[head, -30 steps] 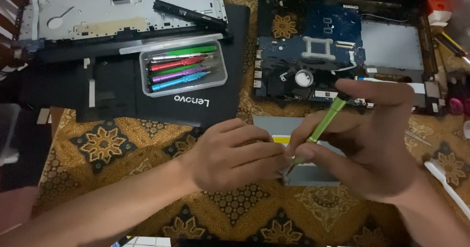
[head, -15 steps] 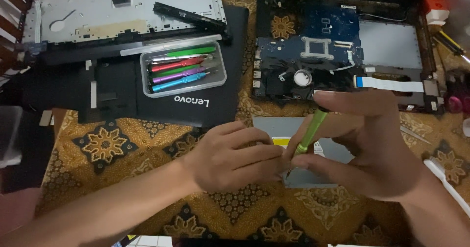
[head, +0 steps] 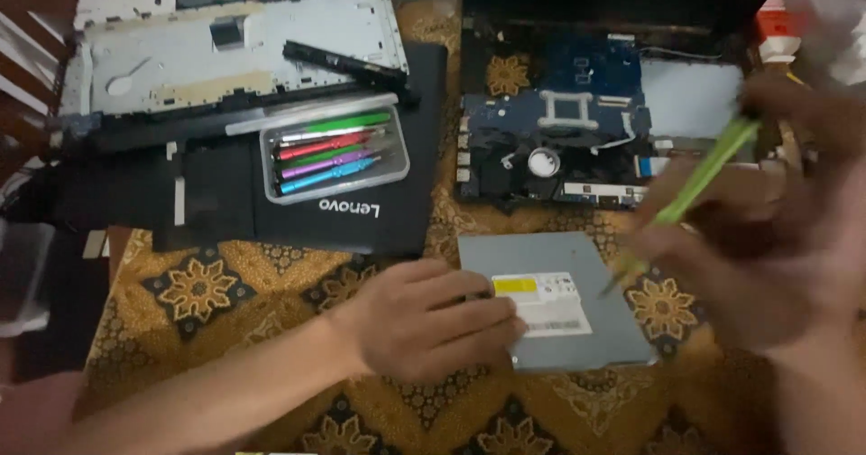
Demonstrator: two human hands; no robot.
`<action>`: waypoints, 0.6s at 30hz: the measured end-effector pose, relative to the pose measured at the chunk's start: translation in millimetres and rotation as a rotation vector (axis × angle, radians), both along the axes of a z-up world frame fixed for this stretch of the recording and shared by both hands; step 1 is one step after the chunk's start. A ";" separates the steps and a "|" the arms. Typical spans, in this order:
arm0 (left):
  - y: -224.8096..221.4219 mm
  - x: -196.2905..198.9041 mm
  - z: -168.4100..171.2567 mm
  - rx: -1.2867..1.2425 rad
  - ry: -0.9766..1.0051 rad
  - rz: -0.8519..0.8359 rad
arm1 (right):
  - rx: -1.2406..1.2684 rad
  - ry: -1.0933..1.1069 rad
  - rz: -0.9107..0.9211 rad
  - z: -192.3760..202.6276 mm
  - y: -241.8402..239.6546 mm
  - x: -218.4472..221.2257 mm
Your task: Disassembling a laptop by removing screws from an internal drive caddy and using a tool on the motherboard.
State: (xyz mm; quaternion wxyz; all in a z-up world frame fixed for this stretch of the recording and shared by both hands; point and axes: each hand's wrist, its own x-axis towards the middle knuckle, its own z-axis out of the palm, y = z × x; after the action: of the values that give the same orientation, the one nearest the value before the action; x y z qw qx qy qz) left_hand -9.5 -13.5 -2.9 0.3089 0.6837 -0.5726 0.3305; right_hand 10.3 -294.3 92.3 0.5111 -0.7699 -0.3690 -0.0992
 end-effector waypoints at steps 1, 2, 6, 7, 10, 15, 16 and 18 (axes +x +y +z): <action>-0.1 -0.8 5.3 0.003 -0.009 -0.002 | 0.003 -0.009 -0.002 5.7 -2.5 0.2; -0.2 -1.6 10.5 -0.001 0.019 -0.015 | -0.068 0.035 -0.162 11.3 -4.8 0.3; -0.1 -7.7 11.6 -0.047 0.101 -0.007 | -0.145 0.212 -0.281 -8.6 -44.7 17.5; 1.7 -6.9 14.0 -0.049 0.095 -0.003 | -0.146 0.206 -0.277 -26.5 -60.6 19.0; 4.8 -2.6 16.8 -0.009 0.127 0.047 | -0.351 0.157 -0.178 -63.8 -88.9 21.5; 13.5 5.2 3.4 -0.127 0.391 0.104 | -0.400 0.175 -0.191 -59.7 -49.9 7.1; 11.5 5.7 7.1 -0.126 0.385 0.104 | -0.398 0.169 -0.192 -60.2 -46.6 4.8; 9.2 5.9 14.2 -0.210 0.462 0.087 | -0.349 0.049 -0.094 -62.3 -38.3 0.8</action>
State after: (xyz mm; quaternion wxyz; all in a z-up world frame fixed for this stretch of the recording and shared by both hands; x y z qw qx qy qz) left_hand -3.6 -4.3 11.4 0.4864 0.7291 -0.4195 0.2363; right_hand 11.1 -332.6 29.9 0.3732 -0.8657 -0.3315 -0.0386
